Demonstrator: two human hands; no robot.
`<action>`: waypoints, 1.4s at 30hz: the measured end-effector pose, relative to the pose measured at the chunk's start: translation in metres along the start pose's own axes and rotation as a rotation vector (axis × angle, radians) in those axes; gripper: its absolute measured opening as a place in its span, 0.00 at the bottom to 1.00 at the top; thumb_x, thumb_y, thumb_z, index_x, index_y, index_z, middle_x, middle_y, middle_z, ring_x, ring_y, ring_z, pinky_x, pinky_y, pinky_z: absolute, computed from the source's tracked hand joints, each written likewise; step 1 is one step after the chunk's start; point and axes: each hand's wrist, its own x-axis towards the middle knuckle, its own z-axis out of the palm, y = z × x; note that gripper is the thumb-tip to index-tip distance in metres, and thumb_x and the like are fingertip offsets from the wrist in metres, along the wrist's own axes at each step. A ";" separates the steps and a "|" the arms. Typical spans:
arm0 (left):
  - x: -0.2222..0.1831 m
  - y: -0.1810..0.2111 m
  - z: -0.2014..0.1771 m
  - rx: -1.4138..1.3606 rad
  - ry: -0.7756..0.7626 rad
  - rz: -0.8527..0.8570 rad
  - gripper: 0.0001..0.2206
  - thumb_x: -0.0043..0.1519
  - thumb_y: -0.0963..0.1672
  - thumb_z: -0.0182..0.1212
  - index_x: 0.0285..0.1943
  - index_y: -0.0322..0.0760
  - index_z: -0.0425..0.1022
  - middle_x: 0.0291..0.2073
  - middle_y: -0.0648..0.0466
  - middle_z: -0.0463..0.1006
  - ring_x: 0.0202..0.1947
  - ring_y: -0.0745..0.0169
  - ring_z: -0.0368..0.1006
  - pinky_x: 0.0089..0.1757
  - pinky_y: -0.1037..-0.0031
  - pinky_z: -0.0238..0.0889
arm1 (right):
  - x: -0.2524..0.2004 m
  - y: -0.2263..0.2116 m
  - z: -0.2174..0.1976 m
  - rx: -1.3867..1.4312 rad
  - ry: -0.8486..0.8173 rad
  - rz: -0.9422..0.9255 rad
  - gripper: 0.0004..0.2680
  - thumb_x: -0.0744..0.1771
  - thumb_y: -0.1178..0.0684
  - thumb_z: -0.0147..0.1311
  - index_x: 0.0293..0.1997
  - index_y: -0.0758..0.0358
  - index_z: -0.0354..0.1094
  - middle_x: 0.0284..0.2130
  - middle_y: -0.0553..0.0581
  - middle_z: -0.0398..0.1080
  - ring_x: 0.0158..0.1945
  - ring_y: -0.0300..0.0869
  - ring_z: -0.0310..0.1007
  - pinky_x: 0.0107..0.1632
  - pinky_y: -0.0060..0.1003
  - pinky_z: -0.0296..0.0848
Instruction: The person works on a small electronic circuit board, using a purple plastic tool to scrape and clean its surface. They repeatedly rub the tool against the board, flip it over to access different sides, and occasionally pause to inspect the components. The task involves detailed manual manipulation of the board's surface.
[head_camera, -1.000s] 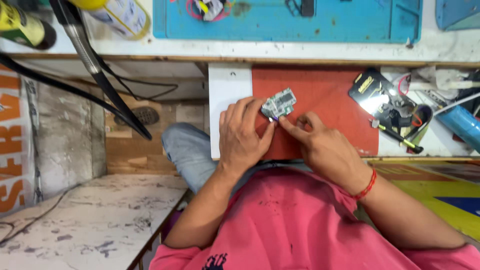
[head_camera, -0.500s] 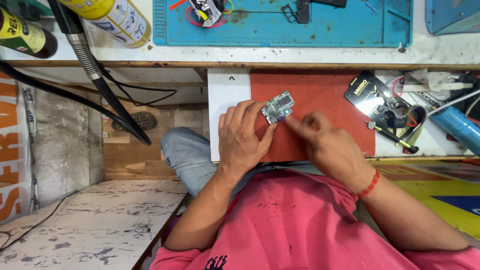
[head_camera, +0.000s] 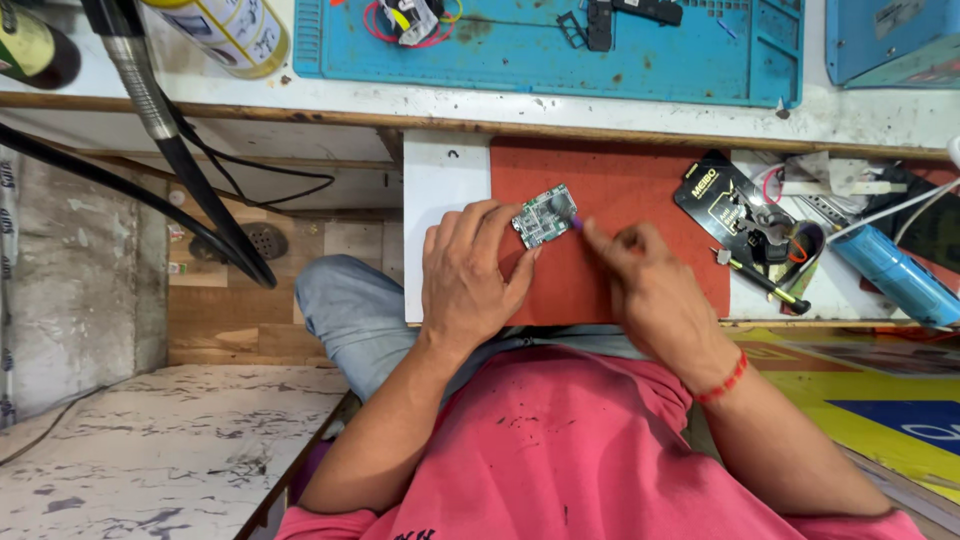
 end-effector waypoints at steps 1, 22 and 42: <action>0.000 -0.002 0.001 0.002 0.002 -0.002 0.21 0.54 0.46 0.73 0.57 0.37 0.75 0.51 0.53 0.75 0.49 0.51 0.70 0.48 0.60 0.60 | 0.002 0.001 0.002 0.001 0.028 -0.015 0.22 0.64 0.65 0.49 0.67 0.57 0.66 0.45 0.68 0.69 0.37 0.65 0.73 0.39 0.55 0.73; -0.010 -0.008 0.002 -0.039 0.043 0.043 0.23 0.55 0.45 0.72 0.59 0.39 0.73 0.52 0.54 0.75 0.49 0.51 0.69 0.48 0.60 0.60 | -0.003 -0.007 0.007 0.001 0.028 -0.242 0.21 0.65 0.66 0.51 0.66 0.56 0.68 0.42 0.66 0.69 0.37 0.60 0.74 0.39 0.52 0.73; -0.002 -0.015 0.000 -0.067 0.044 0.036 0.24 0.54 0.46 0.72 0.60 0.39 0.72 0.50 0.53 0.73 0.48 0.52 0.69 0.47 0.59 0.58 | 0.008 -0.016 0.002 -0.004 0.015 -0.272 0.19 0.65 0.69 0.48 0.63 0.64 0.70 0.41 0.67 0.69 0.40 0.58 0.74 0.43 0.48 0.73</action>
